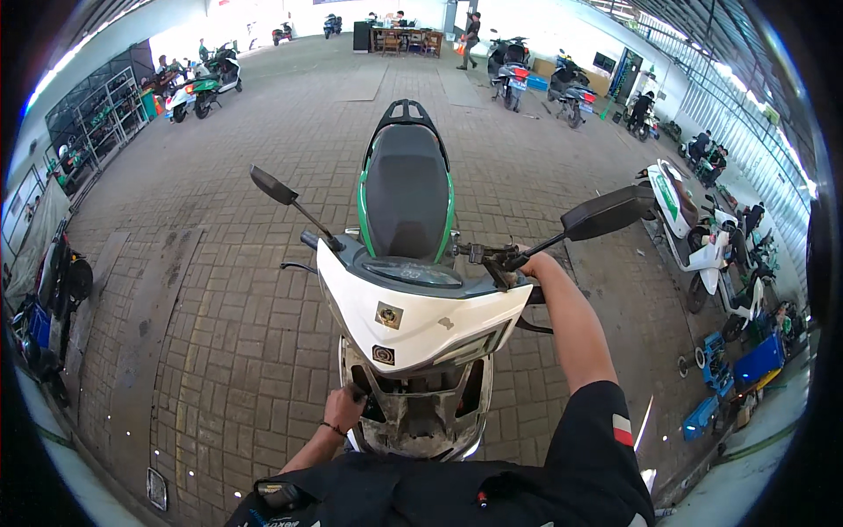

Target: The person works on the front panel and internal components of a scooter, using their hands to disconnect and reconnect wires and internal parts.

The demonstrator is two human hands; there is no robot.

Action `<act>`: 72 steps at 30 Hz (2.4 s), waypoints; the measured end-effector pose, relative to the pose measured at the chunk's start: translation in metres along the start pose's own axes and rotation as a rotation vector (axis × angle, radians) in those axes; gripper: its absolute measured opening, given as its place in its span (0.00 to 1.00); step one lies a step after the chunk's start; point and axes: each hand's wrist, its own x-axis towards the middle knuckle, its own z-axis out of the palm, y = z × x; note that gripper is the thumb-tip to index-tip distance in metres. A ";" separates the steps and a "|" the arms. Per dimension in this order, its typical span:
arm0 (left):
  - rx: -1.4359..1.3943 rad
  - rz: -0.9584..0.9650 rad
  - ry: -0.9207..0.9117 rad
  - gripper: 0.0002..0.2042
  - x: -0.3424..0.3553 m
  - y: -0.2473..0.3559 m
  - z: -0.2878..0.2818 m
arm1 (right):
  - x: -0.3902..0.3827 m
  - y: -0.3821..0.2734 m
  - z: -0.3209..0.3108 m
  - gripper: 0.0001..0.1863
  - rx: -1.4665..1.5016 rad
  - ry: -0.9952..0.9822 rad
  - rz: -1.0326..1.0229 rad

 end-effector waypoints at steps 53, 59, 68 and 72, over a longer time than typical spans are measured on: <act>0.290 0.082 -0.384 0.08 0.013 -0.055 0.080 | 0.014 0.000 0.001 0.20 -0.008 -0.137 0.026; 0.379 0.105 -0.492 0.10 0.031 -0.024 0.082 | 0.023 0.092 0.001 0.22 -0.019 0.034 0.127; 0.355 0.079 -0.494 0.11 0.031 -0.056 0.092 | 0.031 0.059 0.006 0.20 -0.028 -0.087 -0.120; 0.337 -0.018 -0.545 0.12 0.027 -0.047 0.081 | 0.006 0.001 -0.002 0.19 -0.068 -0.036 -0.063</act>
